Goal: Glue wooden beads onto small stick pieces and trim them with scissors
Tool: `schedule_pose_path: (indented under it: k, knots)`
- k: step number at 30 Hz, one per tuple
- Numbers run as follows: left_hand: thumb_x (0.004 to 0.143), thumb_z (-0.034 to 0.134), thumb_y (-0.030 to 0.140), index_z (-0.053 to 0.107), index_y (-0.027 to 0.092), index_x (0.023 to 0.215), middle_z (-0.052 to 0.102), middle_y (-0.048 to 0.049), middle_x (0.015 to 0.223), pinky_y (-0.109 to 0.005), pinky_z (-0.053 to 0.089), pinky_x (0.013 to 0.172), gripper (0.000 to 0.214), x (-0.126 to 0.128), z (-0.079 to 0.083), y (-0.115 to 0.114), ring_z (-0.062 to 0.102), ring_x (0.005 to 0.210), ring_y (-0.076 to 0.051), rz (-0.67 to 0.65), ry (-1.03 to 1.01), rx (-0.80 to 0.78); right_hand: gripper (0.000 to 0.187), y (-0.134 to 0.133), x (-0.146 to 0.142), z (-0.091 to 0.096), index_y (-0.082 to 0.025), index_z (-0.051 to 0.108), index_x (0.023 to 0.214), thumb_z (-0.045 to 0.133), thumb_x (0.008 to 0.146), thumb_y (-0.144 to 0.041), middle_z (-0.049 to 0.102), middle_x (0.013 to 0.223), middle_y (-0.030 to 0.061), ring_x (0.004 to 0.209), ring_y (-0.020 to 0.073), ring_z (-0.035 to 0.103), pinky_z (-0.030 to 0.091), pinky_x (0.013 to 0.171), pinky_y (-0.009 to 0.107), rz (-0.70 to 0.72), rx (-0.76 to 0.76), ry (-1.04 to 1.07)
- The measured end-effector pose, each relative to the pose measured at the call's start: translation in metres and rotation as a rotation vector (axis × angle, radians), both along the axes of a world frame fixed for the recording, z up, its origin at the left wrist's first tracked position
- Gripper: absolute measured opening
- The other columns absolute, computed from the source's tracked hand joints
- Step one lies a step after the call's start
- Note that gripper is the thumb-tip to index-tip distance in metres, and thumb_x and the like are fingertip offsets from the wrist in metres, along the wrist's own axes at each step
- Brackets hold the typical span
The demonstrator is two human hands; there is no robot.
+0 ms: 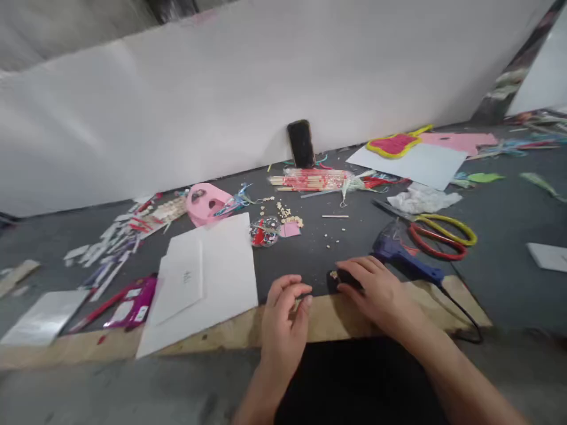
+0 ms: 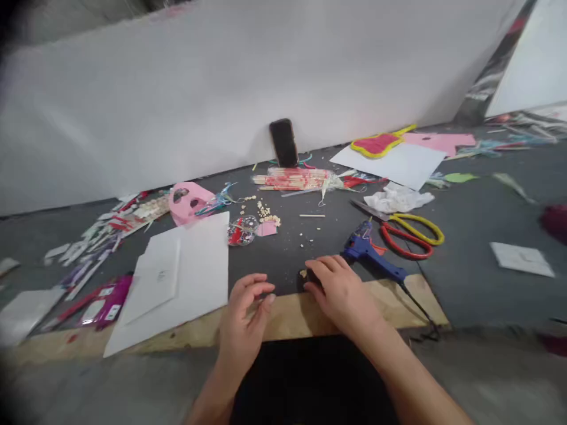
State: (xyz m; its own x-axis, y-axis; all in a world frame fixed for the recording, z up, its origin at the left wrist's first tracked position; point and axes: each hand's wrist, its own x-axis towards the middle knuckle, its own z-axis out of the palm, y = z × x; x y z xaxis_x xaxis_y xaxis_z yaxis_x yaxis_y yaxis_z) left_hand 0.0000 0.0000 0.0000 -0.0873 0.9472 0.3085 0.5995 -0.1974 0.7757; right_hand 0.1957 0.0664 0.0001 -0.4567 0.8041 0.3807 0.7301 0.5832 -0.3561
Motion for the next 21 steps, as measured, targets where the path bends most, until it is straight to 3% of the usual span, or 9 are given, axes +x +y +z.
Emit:
schedule_pose_path:
  k: [5,9,16,21]
  knots:
    - [0.089,0.049,0.023,0.064,0.022,0.089,0.054,-0.0083,0.111,-0.035,0.050,0.084,0.016,-0.007,0.001,0.002,0.054,0.105,-0.021,0.001,0.101,0.008,0.019,-0.017,0.011,0.012,-0.020,0.061,0.103,0.052,0.087,-0.026,0.066,0.093,0.0071,0.085,0.0193,0.062,0.052,0.075,0.033,-0.067,0.041,0.120]
    - [0.089,0.047,0.022,0.065,0.022,0.075,0.056,-0.0067,0.112,-0.039,0.046,0.088,0.023,-0.016,-0.002,0.004,0.053,0.103,-0.022,-0.002,0.164,0.051,0.018,-0.030,0.019,0.008,-0.021,0.059,0.103,0.048,0.089,-0.022,0.065,0.083,0.0043,0.075,0.0167,0.063,0.051,0.066,0.028,-0.132,0.070,0.238]
    - [0.089,0.045,0.018,0.063,0.022,0.095,0.055,-0.0072,0.110,-0.041,0.041,0.091,0.019,-0.016,-0.005,0.007,0.048,0.109,-0.023,0.018,0.184,0.097,0.020,-0.035,0.022,0.000,-0.020,0.056,0.105,0.047,0.088,-0.016,0.063,0.079,0.0034,0.068,0.0151,0.061,0.048,0.061,0.027,-0.163,0.124,0.317]
    - [0.088,0.049,0.017,0.062,0.023,0.093,0.054,-0.0060,0.109,-0.041,0.040,0.091,0.015,-0.016,-0.008,0.006,0.047,0.108,-0.023,0.008,0.199,0.084,0.019,-0.034,0.023,0.001,-0.019,0.057,0.103,0.050,0.086,-0.014,0.062,0.075,0.0023,0.064,0.0132,0.059,0.046,0.057,0.024,-0.161,0.100,0.318]
